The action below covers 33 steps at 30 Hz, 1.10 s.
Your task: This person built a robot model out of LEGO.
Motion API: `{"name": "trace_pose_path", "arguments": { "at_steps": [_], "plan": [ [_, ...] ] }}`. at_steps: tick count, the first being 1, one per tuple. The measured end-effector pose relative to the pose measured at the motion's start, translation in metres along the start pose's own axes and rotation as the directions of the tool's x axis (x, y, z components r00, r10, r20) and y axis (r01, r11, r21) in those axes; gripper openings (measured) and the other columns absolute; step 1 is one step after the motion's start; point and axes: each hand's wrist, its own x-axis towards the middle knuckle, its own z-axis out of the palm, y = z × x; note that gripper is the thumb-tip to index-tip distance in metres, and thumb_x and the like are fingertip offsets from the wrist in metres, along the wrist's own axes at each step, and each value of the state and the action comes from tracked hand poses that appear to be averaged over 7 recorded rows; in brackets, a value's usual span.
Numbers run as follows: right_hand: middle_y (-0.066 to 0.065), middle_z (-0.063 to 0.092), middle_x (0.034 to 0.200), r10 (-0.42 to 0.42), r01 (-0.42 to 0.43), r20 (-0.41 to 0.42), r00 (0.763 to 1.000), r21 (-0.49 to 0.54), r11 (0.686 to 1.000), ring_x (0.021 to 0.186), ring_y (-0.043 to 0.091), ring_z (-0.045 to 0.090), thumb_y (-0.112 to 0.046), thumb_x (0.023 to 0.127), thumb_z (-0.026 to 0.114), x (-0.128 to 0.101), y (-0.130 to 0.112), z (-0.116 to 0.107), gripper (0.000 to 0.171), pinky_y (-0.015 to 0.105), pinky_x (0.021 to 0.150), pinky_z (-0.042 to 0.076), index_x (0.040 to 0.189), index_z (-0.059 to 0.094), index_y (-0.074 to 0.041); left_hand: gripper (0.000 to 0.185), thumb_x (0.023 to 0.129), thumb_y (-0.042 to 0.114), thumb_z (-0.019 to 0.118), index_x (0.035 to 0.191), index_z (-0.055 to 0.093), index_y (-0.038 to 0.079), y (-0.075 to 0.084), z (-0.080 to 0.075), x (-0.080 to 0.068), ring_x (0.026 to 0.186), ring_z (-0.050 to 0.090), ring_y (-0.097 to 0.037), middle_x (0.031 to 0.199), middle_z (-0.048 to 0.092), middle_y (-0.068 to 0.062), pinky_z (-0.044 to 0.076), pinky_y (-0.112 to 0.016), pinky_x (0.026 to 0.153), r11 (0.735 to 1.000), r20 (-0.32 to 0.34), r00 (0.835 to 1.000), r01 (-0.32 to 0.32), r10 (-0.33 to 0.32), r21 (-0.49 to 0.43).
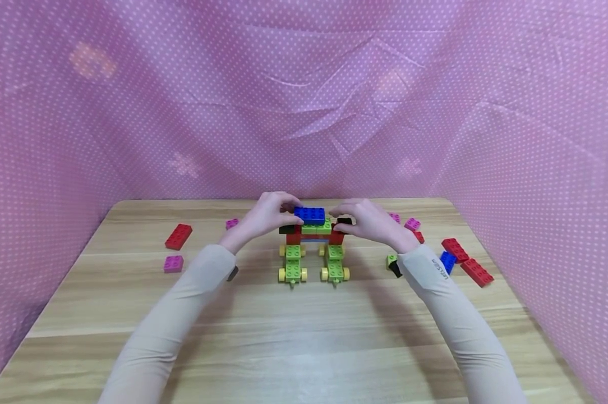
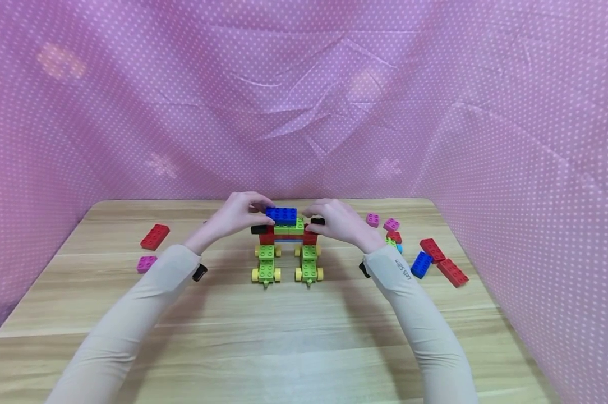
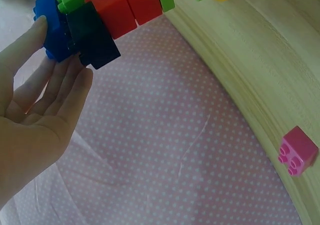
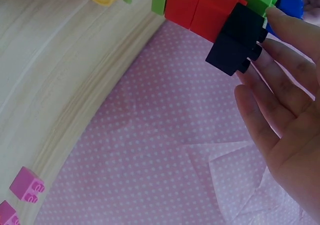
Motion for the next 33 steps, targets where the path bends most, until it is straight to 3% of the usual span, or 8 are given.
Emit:
{"name": "trace_pose_path", "arguments": {
  "at_steps": [16, 33],
  "plan": [
    [0.016, 0.072, 0.114, -0.056, 0.058, -0.046, 0.997, 0.034, 0.998, 0.101, 0.029, 0.071, -0.023, 0.092, 0.071, 0.003, -0.0018, -0.0022, 0.036, 0.045, 0.089, 0.06, 0.12, 0.069, -0.002, 0.036, 0.085, 0.019, 0.079, 0.116, 0.071, 0.002, 0.0037, 0.0083, 0.0042, 0.098, 0.07, -0.023, 0.111, 0.073, -0.014, 0.06, -0.035, 0.09, 1.0, 0.015, 1.0, -0.007, 0.008, -0.019],
    [0.009, 0.073, 0.103, -0.045, 0.044, -0.051, 0.998, -0.008, 0.999, 0.079, 0.015, 0.062, -0.025, 0.094, 0.069, 0.0097, -0.0057, -0.002, 0.034, 0.033, 0.074, 0.058, 0.121, 0.07, -0.005, 0.034, 0.087, 0.021, 0.077, 0.117, 0.071, 0.005, 0.0047, 0.0096, 0.0066, 0.096, 0.069, -0.021, 0.11, 0.074, -0.011, 0.06, -0.035, 0.088, 1.0, 0.044, 0.999, -0.02, 0.021, -0.021]
  ]
}}
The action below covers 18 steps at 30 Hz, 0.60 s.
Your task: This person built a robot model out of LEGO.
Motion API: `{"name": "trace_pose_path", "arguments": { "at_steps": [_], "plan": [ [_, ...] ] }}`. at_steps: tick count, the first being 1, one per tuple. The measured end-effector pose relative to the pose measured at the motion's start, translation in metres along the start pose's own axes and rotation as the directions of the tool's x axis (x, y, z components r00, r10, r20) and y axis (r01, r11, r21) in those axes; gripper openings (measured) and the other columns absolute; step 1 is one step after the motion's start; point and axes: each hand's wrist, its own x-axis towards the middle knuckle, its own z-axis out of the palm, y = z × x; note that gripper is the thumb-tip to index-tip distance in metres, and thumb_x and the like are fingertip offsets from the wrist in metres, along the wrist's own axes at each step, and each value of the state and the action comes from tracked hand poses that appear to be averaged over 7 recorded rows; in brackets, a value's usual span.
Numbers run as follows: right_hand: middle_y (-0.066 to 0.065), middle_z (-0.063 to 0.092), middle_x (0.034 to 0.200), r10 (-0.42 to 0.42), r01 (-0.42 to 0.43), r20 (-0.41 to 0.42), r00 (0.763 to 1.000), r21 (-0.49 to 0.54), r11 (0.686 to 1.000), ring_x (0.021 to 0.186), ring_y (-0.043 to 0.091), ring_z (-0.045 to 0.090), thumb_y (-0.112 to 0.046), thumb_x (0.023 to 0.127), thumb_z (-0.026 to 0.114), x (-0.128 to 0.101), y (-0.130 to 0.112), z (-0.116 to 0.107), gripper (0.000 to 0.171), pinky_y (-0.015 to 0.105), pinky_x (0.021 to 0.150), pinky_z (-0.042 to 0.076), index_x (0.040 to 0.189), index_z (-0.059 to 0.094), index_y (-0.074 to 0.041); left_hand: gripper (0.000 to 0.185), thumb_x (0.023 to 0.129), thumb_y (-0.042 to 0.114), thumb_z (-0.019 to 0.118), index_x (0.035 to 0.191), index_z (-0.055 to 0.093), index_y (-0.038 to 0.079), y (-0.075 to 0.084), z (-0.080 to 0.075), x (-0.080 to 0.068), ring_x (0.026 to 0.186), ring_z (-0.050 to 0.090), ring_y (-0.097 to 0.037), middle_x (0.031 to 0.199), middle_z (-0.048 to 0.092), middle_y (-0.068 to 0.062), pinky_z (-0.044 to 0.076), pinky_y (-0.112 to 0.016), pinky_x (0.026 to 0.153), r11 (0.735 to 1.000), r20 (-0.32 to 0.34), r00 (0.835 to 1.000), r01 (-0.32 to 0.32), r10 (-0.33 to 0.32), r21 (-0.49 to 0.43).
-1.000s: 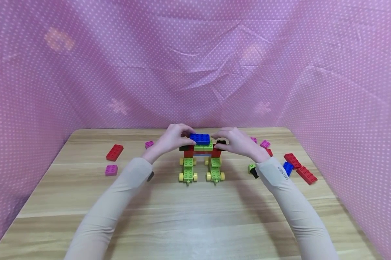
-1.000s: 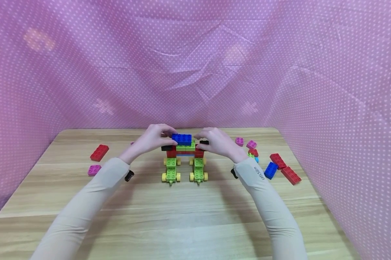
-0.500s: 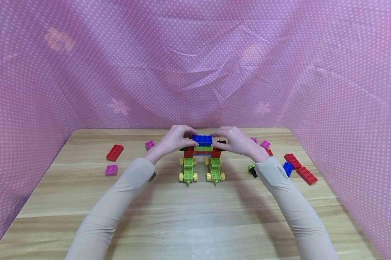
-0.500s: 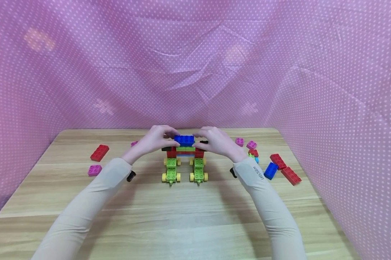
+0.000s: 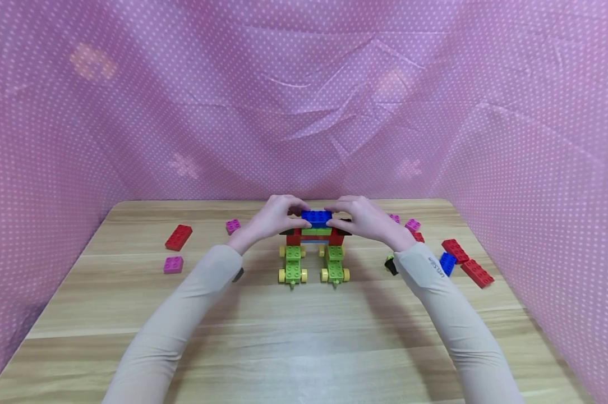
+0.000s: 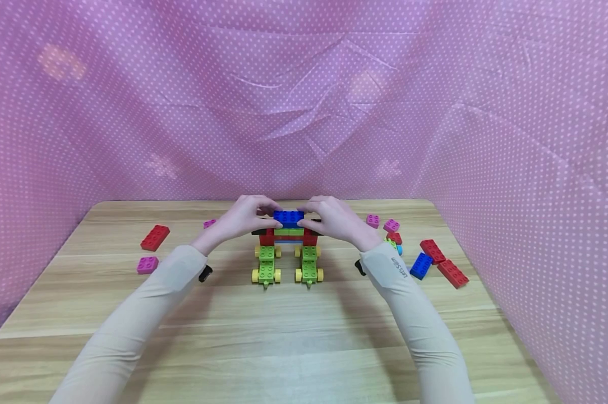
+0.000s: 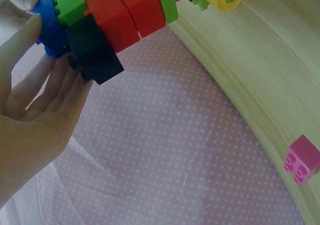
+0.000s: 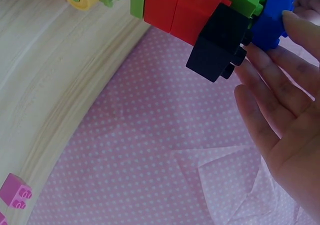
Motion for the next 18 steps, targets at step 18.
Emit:
{"name": "trace_pose_path", "arguments": {
  "at_steps": [18],
  "plan": [
    [0.008, 0.074, 0.109, 0.036, -0.038, 0.034, 0.999, 0.043, 0.998, 0.091, 0.017, 0.069, -0.026, 0.093, 0.07, 0.0014, 0.0028, 0.0005, 0.033, 0.036, 0.082, 0.06, 0.119, 0.07, -0.006, 0.032, 0.093, 0.021, 0.07, 0.121, 0.07, 0.006, -0.0018, -0.0044, -0.0017, 0.097, 0.066, -0.019, 0.115, 0.074, -0.01, 0.058, -0.035, 0.087, 1.0, 0.025, 0.999, -0.029, 0.029, 0.007]
  ]
}}
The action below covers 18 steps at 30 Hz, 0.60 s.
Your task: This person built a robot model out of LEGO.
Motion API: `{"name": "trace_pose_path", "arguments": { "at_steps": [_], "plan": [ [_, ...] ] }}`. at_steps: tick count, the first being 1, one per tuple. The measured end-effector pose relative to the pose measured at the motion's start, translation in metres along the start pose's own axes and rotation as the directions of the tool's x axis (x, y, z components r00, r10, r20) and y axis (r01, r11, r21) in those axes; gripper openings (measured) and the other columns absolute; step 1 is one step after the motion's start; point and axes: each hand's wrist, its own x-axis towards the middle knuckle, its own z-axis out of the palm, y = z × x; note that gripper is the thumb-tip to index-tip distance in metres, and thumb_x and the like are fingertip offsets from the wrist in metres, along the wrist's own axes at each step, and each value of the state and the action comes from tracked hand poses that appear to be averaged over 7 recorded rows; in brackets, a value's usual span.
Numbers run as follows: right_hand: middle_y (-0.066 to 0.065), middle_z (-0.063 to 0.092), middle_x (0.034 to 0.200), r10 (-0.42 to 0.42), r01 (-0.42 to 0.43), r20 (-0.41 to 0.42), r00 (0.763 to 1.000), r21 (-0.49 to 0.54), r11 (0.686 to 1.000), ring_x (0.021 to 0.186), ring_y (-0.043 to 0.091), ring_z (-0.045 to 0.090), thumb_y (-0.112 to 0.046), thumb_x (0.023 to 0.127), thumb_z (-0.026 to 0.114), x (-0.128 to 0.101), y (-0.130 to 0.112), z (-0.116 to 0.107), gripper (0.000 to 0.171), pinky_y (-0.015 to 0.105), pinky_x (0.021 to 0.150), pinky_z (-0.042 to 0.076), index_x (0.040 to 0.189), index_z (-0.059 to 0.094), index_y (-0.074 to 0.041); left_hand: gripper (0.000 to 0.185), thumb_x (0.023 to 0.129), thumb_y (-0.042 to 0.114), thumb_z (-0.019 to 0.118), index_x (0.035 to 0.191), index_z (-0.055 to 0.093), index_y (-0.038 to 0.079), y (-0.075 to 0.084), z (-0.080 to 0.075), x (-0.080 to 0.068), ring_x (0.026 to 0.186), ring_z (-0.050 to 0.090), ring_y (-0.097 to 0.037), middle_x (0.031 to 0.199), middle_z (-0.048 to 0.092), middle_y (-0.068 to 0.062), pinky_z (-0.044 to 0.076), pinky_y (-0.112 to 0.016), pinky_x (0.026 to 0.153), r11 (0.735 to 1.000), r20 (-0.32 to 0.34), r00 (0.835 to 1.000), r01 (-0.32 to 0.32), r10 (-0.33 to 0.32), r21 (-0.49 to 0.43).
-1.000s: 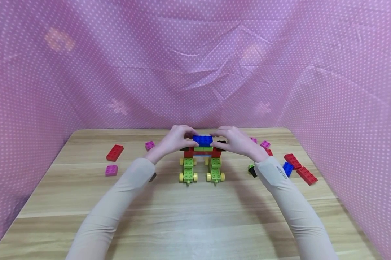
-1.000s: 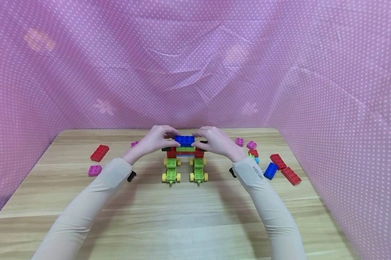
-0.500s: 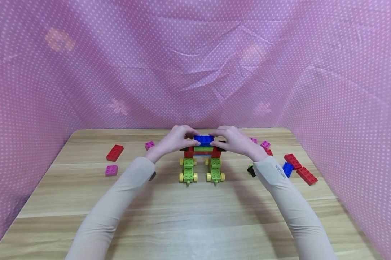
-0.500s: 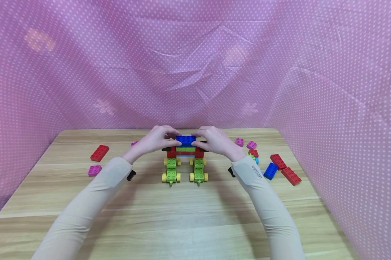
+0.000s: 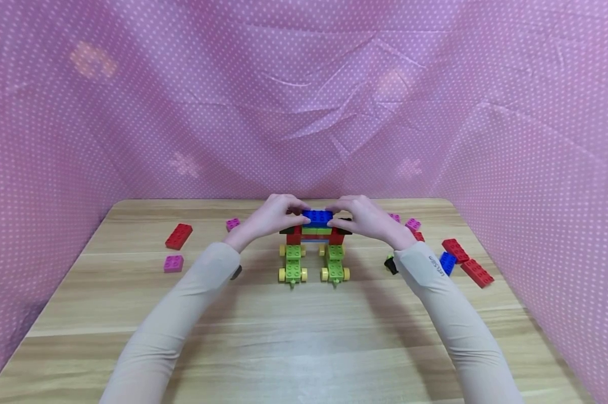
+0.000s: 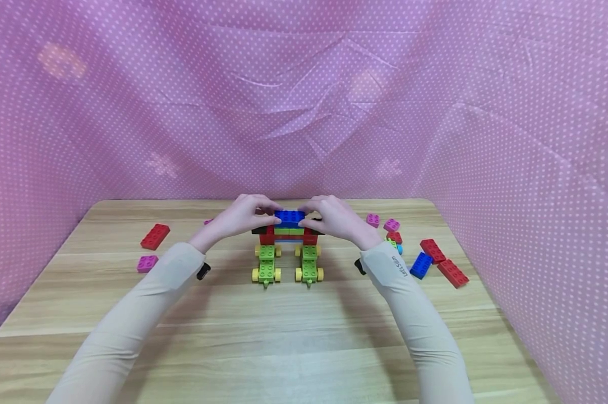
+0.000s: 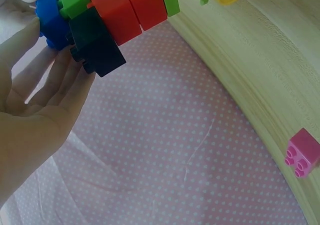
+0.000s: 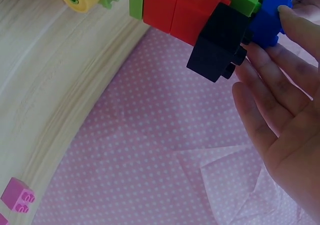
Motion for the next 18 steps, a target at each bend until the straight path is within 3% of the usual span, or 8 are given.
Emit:
{"name": "trace_pose_path", "arguments": {
  "at_steps": [13, 18],
  "plan": [
    [0.007, 0.073, 0.107, 0.006, -0.006, -0.008, 1.0, 0.001, 1.0, 0.09, 0.016, 0.068, -0.026, 0.092, 0.071, 0.0004, -0.0015, 0.0011, 0.032, 0.035, 0.08, 0.06, 0.117, 0.071, -0.007, 0.032, 0.091, 0.021, 0.072, 0.119, 0.071, 0.006, -0.0003, 0.0008, 0.0, 0.098, 0.068, -0.02, 0.114, 0.074, -0.01, 0.059, -0.036, 0.088, 1.0, -0.002, 1.0, 0.016, -0.016, -0.01],
    [0.008, 0.074, 0.107, -0.008, 0.008, 0.002, 1.0, 0.006, 1.0, 0.092, 0.019, 0.069, -0.025, 0.092, 0.071, 0.001, -0.0033, -0.0015, 0.031, 0.041, 0.083, 0.06, 0.117, 0.072, -0.007, 0.03, 0.091, 0.019, 0.073, 0.117, 0.072, 0.005, 0.0005, 0.0018, 0.0005, 0.1, 0.069, -0.021, 0.113, 0.074, -0.011, 0.059, -0.037, 0.089, 1.0, -0.008, 1.0, 0.009, -0.009, -0.013]
  ]
}}
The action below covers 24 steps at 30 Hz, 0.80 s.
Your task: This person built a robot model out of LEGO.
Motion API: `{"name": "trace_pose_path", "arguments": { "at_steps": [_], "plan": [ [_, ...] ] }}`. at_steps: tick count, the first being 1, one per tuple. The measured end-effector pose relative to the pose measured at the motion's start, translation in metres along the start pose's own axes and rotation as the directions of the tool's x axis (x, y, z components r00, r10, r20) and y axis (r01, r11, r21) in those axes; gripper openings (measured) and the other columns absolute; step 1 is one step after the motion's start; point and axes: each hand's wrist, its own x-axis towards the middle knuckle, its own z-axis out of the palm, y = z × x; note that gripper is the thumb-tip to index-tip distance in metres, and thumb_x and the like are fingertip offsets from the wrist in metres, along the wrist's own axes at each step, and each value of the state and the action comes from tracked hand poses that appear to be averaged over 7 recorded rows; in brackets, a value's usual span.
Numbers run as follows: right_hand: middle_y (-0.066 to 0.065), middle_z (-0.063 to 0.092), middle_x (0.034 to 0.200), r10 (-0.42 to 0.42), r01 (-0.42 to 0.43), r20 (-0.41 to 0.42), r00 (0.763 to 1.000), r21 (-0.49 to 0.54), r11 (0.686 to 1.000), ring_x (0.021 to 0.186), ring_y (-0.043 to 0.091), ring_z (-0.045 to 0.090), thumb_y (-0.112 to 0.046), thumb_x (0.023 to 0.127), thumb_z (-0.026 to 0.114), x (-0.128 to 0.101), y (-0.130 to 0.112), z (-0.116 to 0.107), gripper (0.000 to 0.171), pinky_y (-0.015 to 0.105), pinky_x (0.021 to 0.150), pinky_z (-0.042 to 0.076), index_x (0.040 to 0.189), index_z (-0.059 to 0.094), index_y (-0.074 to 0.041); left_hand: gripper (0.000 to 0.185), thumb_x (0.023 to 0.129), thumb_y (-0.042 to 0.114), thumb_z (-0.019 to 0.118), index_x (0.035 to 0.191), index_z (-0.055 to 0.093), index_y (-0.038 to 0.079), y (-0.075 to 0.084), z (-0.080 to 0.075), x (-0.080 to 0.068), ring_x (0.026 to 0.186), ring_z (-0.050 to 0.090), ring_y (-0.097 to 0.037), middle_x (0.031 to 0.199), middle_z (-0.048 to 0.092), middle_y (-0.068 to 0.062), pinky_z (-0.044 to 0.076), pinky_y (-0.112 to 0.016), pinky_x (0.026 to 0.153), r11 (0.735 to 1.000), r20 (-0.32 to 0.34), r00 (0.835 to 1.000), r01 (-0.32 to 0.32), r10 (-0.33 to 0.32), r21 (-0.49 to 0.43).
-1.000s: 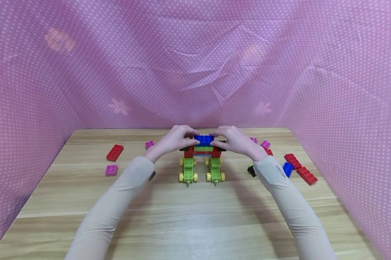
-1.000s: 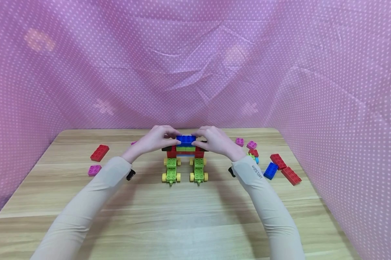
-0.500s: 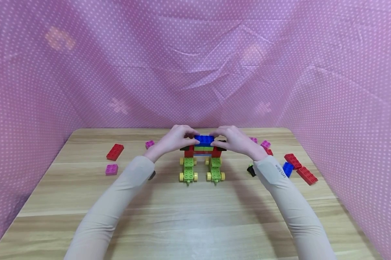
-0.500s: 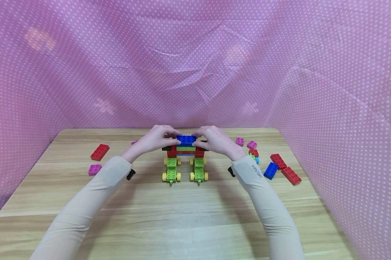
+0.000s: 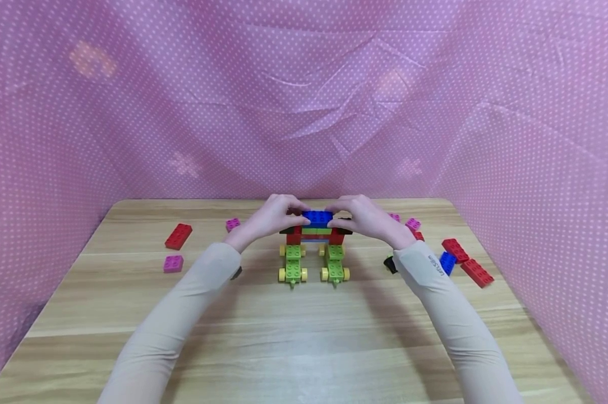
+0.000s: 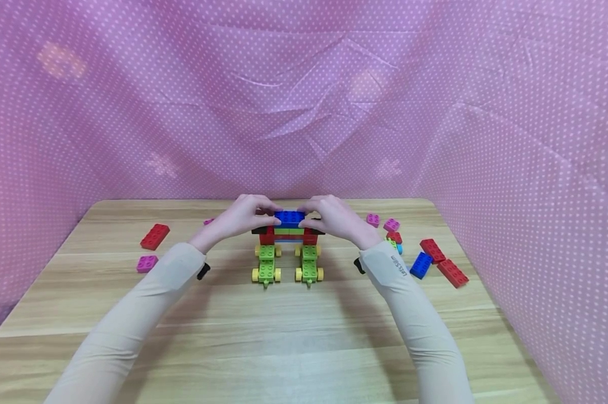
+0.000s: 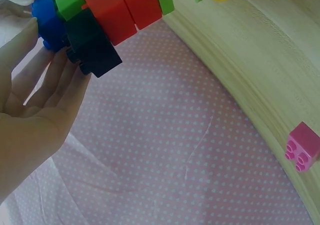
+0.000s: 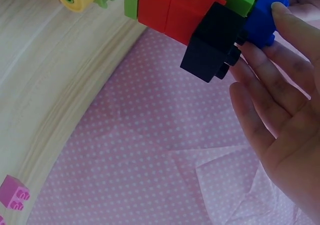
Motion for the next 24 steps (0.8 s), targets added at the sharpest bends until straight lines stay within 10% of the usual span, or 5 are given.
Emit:
{"name": "trace_pose_path", "arguments": {
  "at_steps": [24],
  "plan": [
    [0.007, 0.074, 0.104, -0.002, 0.002, -0.002, 1.0, 0.003, 1.0, 0.085, 0.015, 0.067, -0.023, 0.092, 0.072, 0.0036, -0.0023, -0.0008, 0.031, 0.036, 0.078, 0.06, 0.117, 0.072, -0.006, 0.033, 0.091, 0.021, 0.073, 0.119, 0.072, 0.004, -0.0057, 0.0012, -0.002, 0.089, 0.065, -0.018, 0.112, 0.075, -0.012, 0.059, -0.032, 0.082, 1.0, -0.017, 1.0, -0.001, 0.001, 0.002]
  ]
}}
